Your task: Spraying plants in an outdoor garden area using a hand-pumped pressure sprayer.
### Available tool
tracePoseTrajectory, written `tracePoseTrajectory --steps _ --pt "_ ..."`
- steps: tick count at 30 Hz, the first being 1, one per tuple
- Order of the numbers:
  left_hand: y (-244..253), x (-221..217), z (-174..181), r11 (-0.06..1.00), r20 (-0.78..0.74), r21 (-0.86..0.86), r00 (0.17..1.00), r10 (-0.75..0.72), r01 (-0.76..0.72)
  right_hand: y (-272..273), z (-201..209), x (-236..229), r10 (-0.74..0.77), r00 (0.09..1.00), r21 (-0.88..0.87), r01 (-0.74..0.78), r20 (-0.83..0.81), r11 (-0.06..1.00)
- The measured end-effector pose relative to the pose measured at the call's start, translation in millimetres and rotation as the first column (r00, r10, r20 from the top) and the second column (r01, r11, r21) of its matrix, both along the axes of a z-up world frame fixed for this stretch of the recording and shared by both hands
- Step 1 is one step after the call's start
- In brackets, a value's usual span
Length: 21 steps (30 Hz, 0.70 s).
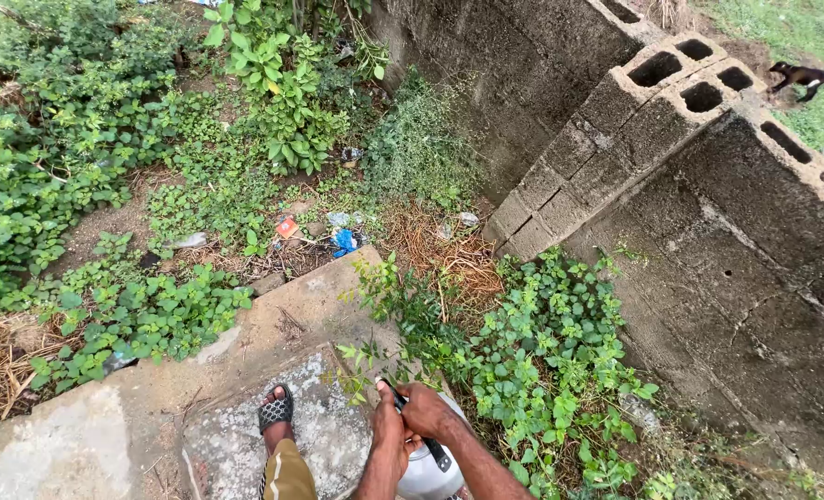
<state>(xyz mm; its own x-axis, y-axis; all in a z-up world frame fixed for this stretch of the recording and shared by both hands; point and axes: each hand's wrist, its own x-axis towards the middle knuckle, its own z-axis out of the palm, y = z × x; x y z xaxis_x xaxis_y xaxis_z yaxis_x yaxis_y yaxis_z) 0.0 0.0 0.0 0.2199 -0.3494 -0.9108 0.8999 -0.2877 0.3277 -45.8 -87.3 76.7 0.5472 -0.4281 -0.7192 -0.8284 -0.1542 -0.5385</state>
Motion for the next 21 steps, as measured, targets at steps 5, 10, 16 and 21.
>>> tracePoseTrajectory --steps 5,10,16,21 --pt "3 -2 0 1.000 -0.033 0.008 0.999 -0.013 0.013 4 -2 -6 -0.007 0.999 0.038 0.005 0.049 0.999" --pt "0 9 18 1.000 -0.012 0.002 1.000 -0.001 0.001 0 10 8 -0.035 0.999 0.093 0.037 -0.018 0.995" --pt "9 12 4 0.992 -0.062 -0.052 0.991 0.115 -0.119 -2 -6 15 0.105 0.994 0.062 -0.105 0.012 0.992" --pt "4 20 13 0.995 -0.082 -0.020 0.992 0.100 -0.102 -12 -85 6 0.208 0.970 -0.093 -0.197 0.127 0.976"
